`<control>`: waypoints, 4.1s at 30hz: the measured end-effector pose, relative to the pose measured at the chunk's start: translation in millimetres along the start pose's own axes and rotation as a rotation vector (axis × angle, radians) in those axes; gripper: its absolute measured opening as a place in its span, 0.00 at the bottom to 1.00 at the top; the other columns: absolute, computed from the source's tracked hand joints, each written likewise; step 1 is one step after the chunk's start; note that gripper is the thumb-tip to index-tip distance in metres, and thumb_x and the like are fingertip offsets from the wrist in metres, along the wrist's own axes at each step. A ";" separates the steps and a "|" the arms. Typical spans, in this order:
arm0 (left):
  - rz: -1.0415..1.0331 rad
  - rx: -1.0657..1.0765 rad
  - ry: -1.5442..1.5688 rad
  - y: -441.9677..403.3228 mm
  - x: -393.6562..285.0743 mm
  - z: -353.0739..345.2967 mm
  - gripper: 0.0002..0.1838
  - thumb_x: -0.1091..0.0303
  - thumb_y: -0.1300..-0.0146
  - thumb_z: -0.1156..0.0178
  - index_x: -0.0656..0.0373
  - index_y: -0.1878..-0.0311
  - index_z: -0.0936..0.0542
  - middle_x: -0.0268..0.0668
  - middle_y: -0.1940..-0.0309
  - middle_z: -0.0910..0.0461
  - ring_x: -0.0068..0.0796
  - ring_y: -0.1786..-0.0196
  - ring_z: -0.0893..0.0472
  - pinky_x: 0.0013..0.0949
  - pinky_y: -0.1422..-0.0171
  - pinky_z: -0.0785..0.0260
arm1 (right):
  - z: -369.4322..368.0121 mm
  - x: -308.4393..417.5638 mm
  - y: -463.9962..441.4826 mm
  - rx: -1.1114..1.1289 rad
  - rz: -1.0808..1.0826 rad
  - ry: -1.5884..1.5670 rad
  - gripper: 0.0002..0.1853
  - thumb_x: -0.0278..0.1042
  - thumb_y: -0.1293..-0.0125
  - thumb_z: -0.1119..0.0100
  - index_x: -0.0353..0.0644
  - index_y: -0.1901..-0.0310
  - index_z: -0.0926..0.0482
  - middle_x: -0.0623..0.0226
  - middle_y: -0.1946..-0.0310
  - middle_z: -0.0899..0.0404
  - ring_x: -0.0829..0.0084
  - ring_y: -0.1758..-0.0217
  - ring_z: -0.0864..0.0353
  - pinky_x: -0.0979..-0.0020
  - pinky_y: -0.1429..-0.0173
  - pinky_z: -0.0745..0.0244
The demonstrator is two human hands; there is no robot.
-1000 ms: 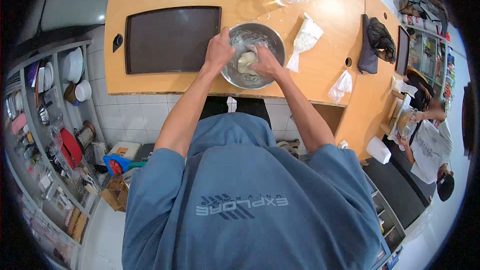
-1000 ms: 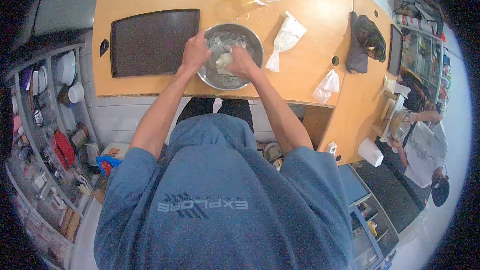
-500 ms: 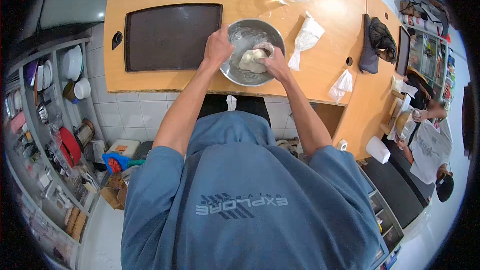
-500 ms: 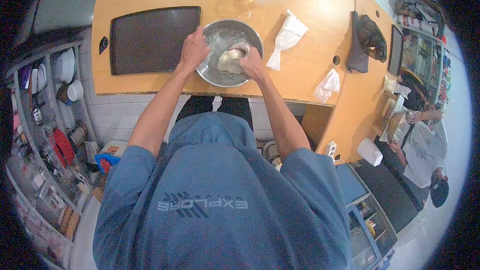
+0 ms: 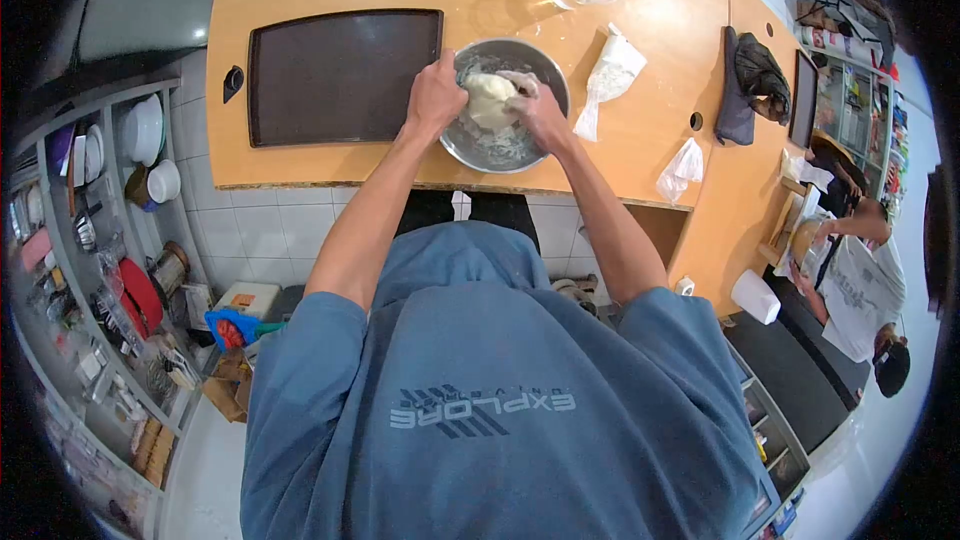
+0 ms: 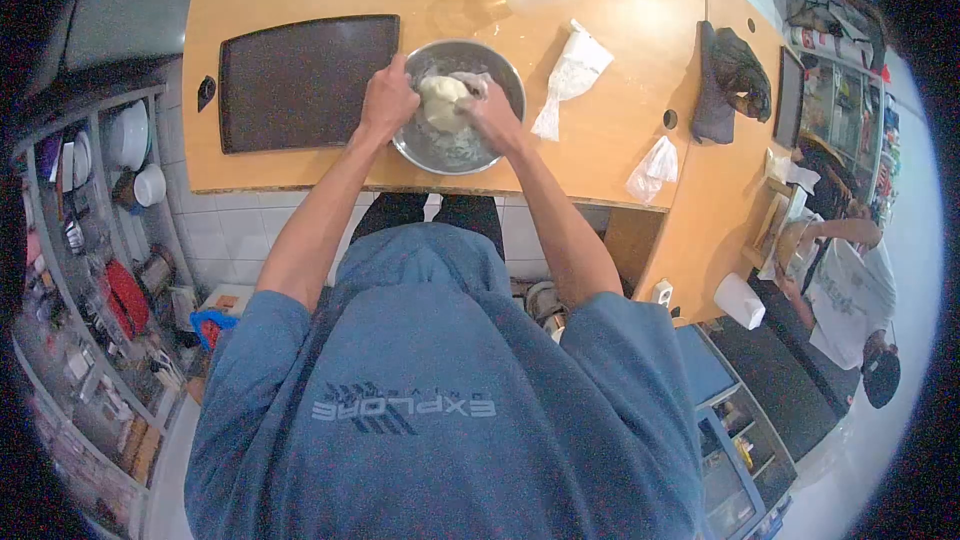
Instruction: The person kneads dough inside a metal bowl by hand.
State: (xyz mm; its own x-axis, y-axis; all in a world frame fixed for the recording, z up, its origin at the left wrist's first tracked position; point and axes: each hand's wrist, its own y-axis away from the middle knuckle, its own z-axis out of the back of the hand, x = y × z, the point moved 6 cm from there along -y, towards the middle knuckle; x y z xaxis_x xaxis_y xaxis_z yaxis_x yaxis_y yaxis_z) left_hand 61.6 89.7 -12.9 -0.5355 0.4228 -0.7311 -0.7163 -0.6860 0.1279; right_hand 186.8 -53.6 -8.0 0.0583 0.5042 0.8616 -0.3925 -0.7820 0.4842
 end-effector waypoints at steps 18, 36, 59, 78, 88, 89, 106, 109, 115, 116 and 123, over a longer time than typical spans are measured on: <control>-0.040 -0.005 0.001 0.3 -4.9 0.8 0.16 0.79 0.48 0.41 0.70 0.54 0.27 0.64 0.62 0.17 0.66 0.58 0.16 0.57 0.51 0.22 | -6.7 19.8 5.5 0.067 0.008 0.390 0.28 0.29 0.46 0.34 0.31 0.41 0.21 0.40 0.55 0.15 0.44 0.50 0.14 0.55 0.44 0.21; 0.011 0.011 0.001 4.0 -2.3 -1.7 0.14 0.79 0.43 0.41 0.68 0.52 0.27 0.63 0.62 0.17 0.66 0.56 0.17 0.59 0.52 0.24 | -6.9 -10.5 0.9 0.120 0.165 0.262 0.30 0.39 0.37 0.33 0.33 0.36 0.24 0.45 0.46 0.17 0.54 0.44 0.15 0.61 0.38 0.22; -0.041 0.047 -0.053 -0.9 -3.0 -9.8 0.14 0.80 0.47 0.44 0.68 0.55 0.29 0.62 0.66 0.17 0.67 0.61 0.16 0.59 0.55 0.22 | -44.4 -9.7 7.6 -0.350 0.050 0.945 0.19 0.46 0.35 0.41 0.39 0.53 0.17 0.46 0.59 0.15 0.48 0.54 0.15 0.44 0.50 0.21; -0.056 0.049 -0.021 4.1 -5.5 -4.0 0.14 0.82 0.47 0.44 0.69 0.56 0.29 0.63 0.65 0.18 0.67 0.60 0.17 0.58 0.55 0.22 | -33.5 -10.2 -33.4 -0.183 0.102 1.008 0.21 0.50 0.36 0.41 0.37 0.66 0.13 0.43 0.66 0.14 0.46 0.61 0.11 0.49 0.55 0.16; -0.093 0.032 -0.063 0.1 -3.8 -8.2 0.15 0.80 0.44 0.40 0.67 0.53 0.28 0.61 0.62 0.18 0.65 0.57 0.17 0.57 0.53 0.22 | -6.6 -18.0 -46.3 0.088 0.015 0.839 0.28 0.53 0.34 0.40 0.26 0.65 0.15 0.33 0.64 0.16 0.39 0.54 0.15 0.48 0.46 0.19; -0.069 0.038 -0.068 0.0 -1.6 -10.4 0.15 0.80 0.42 0.39 0.66 0.52 0.28 0.61 0.62 0.18 0.65 0.56 0.17 0.58 0.52 0.24 | -5.8 -18.9 -45.5 0.073 0.018 0.812 0.29 0.54 0.34 0.40 0.26 0.65 0.15 0.32 0.64 0.17 0.39 0.54 0.15 0.48 0.47 0.18; -0.097 0.020 -0.067 -0.7 -6.3 -9.4 0.13 0.80 0.46 0.43 0.68 0.57 0.29 0.63 0.66 0.17 0.67 0.61 0.16 0.58 0.56 0.22 | -62.1 11.9 31.1 -0.196 0.080 1.075 0.21 0.49 0.30 0.46 0.37 0.54 0.17 0.45 0.49 0.18 0.47 0.44 0.18 0.43 0.44 0.24; -0.099 0.015 -0.063 0.0 -8.7 -8.6 0.12 0.80 0.46 0.43 0.67 0.57 0.29 0.64 0.66 0.18 0.67 0.61 0.17 0.59 0.56 0.22 | -60.1 6.5 24.4 -0.115 0.050 1.059 0.22 0.49 0.30 0.48 0.38 0.50 0.18 0.47 0.44 0.20 0.48 0.41 0.20 0.43 0.43 0.25; -0.089 0.012 -0.033 -1.0 -8.0 -8.3 0.12 0.79 0.46 0.43 0.66 0.57 0.29 0.64 0.66 0.18 0.68 0.61 0.17 0.60 0.57 0.23 | -57.3 -16.7 11.9 -0.221 0.212 1.123 0.23 0.49 0.31 0.47 0.40 0.45 0.19 0.49 0.40 0.22 0.48 0.35 0.24 0.43 0.36 0.30; -0.076 0.020 -0.036 -0.9 -7.8 -7.4 0.12 0.79 0.46 0.43 0.66 0.57 0.29 0.64 0.66 0.18 0.69 0.61 0.17 0.61 0.57 0.23 | -56.2 -19.0 6.3 -0.220 0.213 1.126 0.24 0.50 0.32 0.47 0.40 0.45 0.19 0.49 0.40 0.22 0.48 0.34 0.24 0.42 0.34 0.32; -0.011 0.091 -0.039 -5.8 -9.1 -8.4 0.10 0.78 0.39 0.42 0.66 0.55 0.28 0.62 0.64 0.18 0.68 0.58 0.18 0.62 0.54 0.26 | -52.9 -13.4 -12.5 -0.233 0.239 1.152 0.24 0.51 0.33 0.45 0.42 0.44 0.20 0.52 0.40 0.22 0.48 0.31 0.27 0.37 0.31 0.36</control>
State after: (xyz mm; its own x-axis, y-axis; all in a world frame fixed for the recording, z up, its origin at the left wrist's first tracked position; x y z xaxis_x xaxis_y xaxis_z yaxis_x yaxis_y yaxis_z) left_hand 74.4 84.9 -12.6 -0.5430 0.4542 -0.7063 -0.7591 -0.6251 0.1816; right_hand 142.3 -31.3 -33.6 -0.8478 0.4801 0.2252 -0.4454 -0.8752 0.1889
